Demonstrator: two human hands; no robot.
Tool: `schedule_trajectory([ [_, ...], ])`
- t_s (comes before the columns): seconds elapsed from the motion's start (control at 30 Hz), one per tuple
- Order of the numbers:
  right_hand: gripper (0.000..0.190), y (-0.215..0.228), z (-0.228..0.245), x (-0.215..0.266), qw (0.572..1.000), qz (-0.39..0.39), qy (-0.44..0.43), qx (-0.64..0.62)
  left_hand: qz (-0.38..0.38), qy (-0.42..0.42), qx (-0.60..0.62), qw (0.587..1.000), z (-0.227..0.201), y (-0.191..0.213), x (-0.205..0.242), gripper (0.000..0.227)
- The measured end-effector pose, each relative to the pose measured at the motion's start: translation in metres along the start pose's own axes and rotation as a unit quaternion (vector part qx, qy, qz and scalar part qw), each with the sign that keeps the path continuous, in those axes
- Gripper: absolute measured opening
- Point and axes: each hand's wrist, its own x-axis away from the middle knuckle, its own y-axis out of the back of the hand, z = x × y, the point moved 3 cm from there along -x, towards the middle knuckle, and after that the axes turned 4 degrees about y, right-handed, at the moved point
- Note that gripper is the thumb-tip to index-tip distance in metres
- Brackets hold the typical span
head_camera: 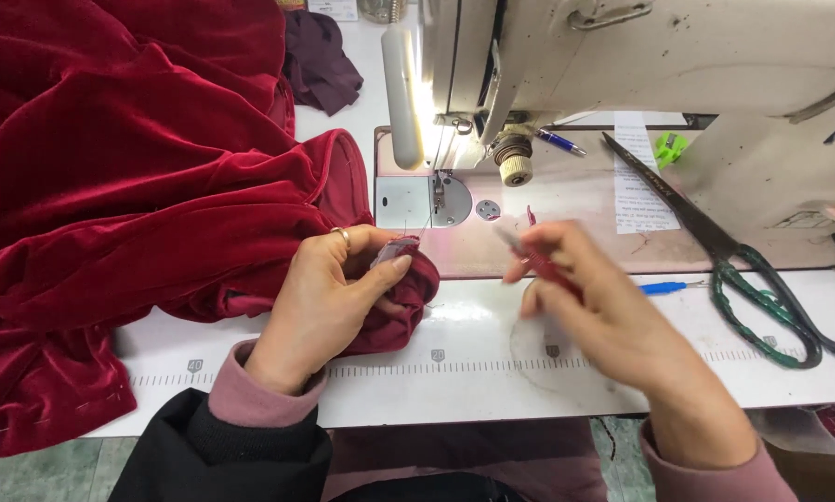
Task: Trimming excess threads from a red velvet garment using scissors and then folding the piece for inspection.
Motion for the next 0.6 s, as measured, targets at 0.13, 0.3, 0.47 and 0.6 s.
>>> schedule_trajectory([
  [0.13,0.043,-0.022,0.008,-0.004,0.992,0.087,0.069,-0.058,-0.001,-0.063,-0.006,0.998,0.004,0.0,-0.002,0.02],
  [0.3,0.048,-0.04,0.005,-0.019,0.979,0.081,-0.07,-0.171,0.0,-0.077,-0.025,0.997,0.006,-0.001,-0.003,0.021],
  [0.47,0.05,-0.049,0.0,-0.031,0.979,0.093,-0.06,-0.173,-0.012,-0.087,-0.046,0.995,0.008,-0.001,-0.005,0.022],
  [0.6,0.047,-0.052,0.002,-0.036,0.981,0.074,-0.039,-0.177,0.012,-0.093,-0.04,0.995,0.004,-0.003,-0.003,0.017],
])
